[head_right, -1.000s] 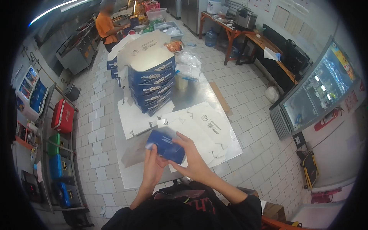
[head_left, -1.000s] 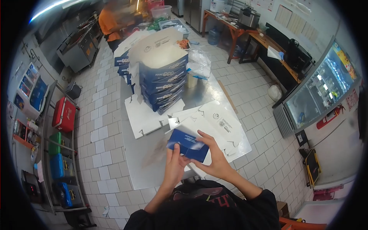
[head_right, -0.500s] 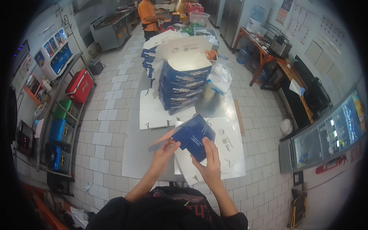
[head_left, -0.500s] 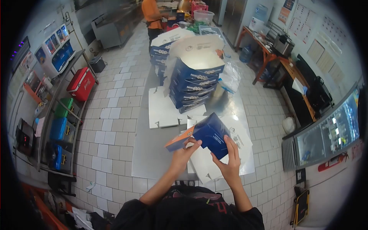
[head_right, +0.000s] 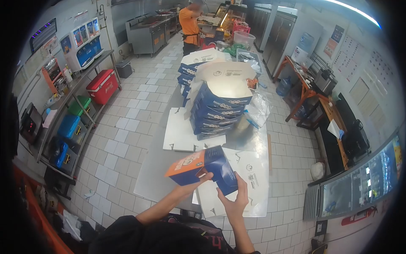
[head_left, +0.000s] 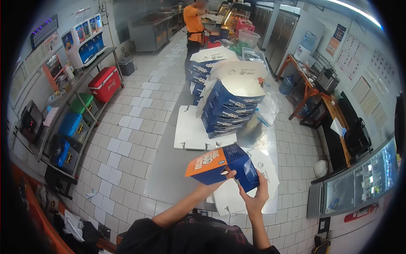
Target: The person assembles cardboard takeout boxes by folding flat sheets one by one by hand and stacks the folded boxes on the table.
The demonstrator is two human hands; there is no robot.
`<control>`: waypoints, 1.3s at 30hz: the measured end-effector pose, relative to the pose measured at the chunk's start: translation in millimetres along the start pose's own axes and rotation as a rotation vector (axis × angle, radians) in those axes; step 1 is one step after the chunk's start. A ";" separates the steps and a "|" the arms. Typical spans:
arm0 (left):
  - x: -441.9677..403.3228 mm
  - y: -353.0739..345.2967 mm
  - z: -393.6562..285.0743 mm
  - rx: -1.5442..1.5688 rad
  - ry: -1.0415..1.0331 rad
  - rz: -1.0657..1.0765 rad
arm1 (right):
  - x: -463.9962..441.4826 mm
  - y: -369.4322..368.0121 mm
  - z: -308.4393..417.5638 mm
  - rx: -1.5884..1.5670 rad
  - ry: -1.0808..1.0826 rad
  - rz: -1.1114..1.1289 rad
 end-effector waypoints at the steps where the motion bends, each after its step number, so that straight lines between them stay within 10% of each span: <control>1: 2.4 -1.7 -2.2 0.039 0.024 -0.010 | 0.6 -2.6 2.9 0.019 -0.019 -0.026; 7: -11.0 13.0 41.8 0.762 0.121 0.388 | 4.3 -22.3 4.8 -0.084 -0.025 0.024; 10: -9.7 21.4 40.8 0.166 -0.056 -0.008 | -6.2 -31.8 1.4 -0.080 -0.001 0.067; 18: 61.0 29.0 -24.8 0.298 -0.100 0.238 | -192.6 -49.7 -149.1 -0.961 -0.469 0.087; 23: 80.7 52.4 -0.1 0.391 -0.007 0.023 | -311.0 -74.7 -184.3 -0.953 -0.578 -0.008; 28: 95.7 83.6 22.4 0.443 0.051 -0.203 | -343.4 -72.0 -233.5 0.407 -0.179 0.202; 34: 95.9 100.4 56.9 0.413 0.115 -0.294 | -181.6 -85.5 -166.8 0.658 0.522 -0.035; 36: 89.0 98.7 63.4 0.432 0.197 -0.269 | -71.3 -92.9 -133.1 0.149 0.028 0.527; 39: 77.0 89.6 64.5 0.404 0.245 -0.202 | 89.4 -117.4 -127.5 0.544 -0.150 1.037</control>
Point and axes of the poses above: each hand's wrist, its own x-axis away from the middle knuckle, its own y-axis out of the back of the hand, z = x × y, the point moved 1 cm from there along -x, towards the middle knuckle, and after that the axes turned 10 degrees about y, right-handed, at the moved point
